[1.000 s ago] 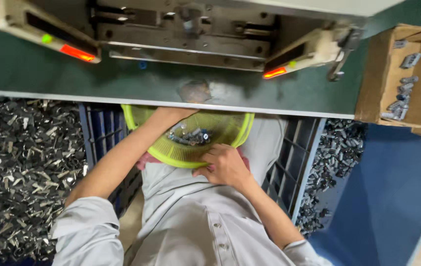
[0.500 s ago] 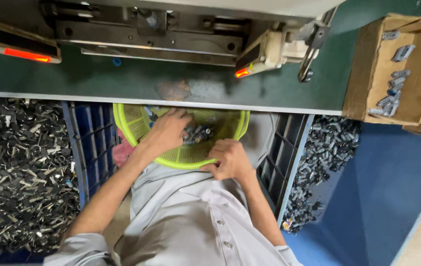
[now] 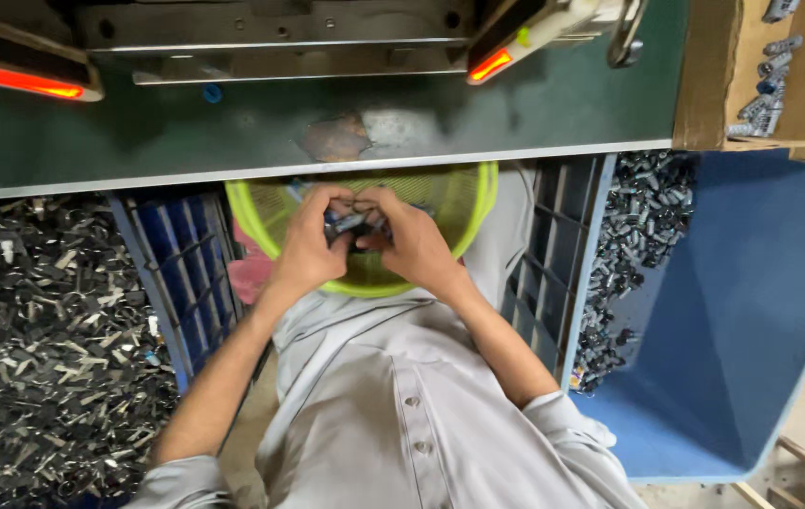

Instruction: The person sits at a machine sorting small metal components, picking pieces from a green sieve basket on their lap, examining each piece by hand, and placing sorted pieces into a cardboard box or bin beside the machine. At the end they scoop handfuls of parts from a large blue bin into the basket.

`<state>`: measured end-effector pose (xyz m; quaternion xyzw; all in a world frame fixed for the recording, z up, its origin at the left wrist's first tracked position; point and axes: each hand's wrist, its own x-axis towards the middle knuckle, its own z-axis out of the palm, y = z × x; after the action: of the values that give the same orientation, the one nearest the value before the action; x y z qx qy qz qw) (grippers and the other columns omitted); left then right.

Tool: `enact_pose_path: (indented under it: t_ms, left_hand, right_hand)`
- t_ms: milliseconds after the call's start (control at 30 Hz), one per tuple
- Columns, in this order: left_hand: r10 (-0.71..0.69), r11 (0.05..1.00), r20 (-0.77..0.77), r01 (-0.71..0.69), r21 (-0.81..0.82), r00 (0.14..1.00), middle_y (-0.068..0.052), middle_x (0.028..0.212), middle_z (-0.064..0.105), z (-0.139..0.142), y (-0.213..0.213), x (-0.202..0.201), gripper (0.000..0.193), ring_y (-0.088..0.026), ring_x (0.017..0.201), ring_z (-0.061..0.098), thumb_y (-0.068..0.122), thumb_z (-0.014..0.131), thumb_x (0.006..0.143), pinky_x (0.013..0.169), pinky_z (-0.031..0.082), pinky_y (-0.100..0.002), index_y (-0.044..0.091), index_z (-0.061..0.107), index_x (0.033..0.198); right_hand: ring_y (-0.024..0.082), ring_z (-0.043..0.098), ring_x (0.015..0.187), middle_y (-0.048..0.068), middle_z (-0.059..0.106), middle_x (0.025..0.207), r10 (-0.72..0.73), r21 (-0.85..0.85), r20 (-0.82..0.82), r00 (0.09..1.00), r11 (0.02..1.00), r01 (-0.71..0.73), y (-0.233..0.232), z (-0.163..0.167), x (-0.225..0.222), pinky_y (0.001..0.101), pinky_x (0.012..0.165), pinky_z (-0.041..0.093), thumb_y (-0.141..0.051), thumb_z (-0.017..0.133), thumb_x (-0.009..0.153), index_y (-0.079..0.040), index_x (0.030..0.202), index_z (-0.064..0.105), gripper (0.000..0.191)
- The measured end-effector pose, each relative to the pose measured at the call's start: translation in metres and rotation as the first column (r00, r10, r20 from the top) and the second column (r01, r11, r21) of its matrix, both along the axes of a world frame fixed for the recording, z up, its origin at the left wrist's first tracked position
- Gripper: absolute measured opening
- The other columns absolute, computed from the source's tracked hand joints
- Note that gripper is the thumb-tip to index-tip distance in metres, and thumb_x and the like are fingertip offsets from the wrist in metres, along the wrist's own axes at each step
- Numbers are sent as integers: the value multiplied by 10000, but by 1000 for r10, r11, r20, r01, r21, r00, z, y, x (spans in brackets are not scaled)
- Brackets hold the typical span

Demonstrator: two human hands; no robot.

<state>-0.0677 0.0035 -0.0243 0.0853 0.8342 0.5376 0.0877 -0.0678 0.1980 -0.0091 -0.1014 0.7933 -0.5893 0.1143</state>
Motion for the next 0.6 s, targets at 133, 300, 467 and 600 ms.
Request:
enact_pose_path:
  t_ms: [133, 300, 467, 600]
  left_hand:
    - [111, 964, 19, -112, 243, 994, -141, 1190, 581, 9, 6, 10, 553, -294, 1073, 630, -86, 668, 733, 947, 530, -363, 32, 519, 1253]
    - [143, 990, -335, -138, 40, 931, -211, 1297, 572, 16, 6, 19, 573, -405, 1258, 534, -32, 774, 682, 1064, 450, -493, 10, 565, 1214]
    - [41, 992, -426, -87, -87, 904, -163, 1108, 710, 5, -10, 37, 199, -368, 1088, 680, 108, 755, 927, 981, 544, -423, 15, 692, 1092]
    - [23, 945, -96, 9, 326, 995, -191, 1157, 651, -50, -45, 58, 245, -260, 1057, 666, 166, 642, 1085, 982, 549, -343, -48, 618, 1200]
  right_hand:
    - [81, 689, 889, 58, 719, 1053, -39, -189, 141, 989, 980, 65, -16, -10, 4, 234, 785, 565, 94, 704, 889, -33, 1150, 590, 311]
    - [102, 705, 851, 76, 733, 932, -255, -160, 81, 963, 951, 265, -20, -32, 21, 253, 740, 598, 119, 671, 914, -3, 1002, 689, 152]
    - [121, 747, 893, 63, 735, 963, -325, -178, -9, 946, 931, 318, -26, -26, 34, 287, 774, 619, -6, 766, 912, -30, 1074, 685, 182]
    - [131, 739, 873, 46, 740, 996, -253, -214, -96, 963, 950, 228, -36, -6, 44, 238, 757, 601, -168, 774, 929, -95, 1134, 714, 225]
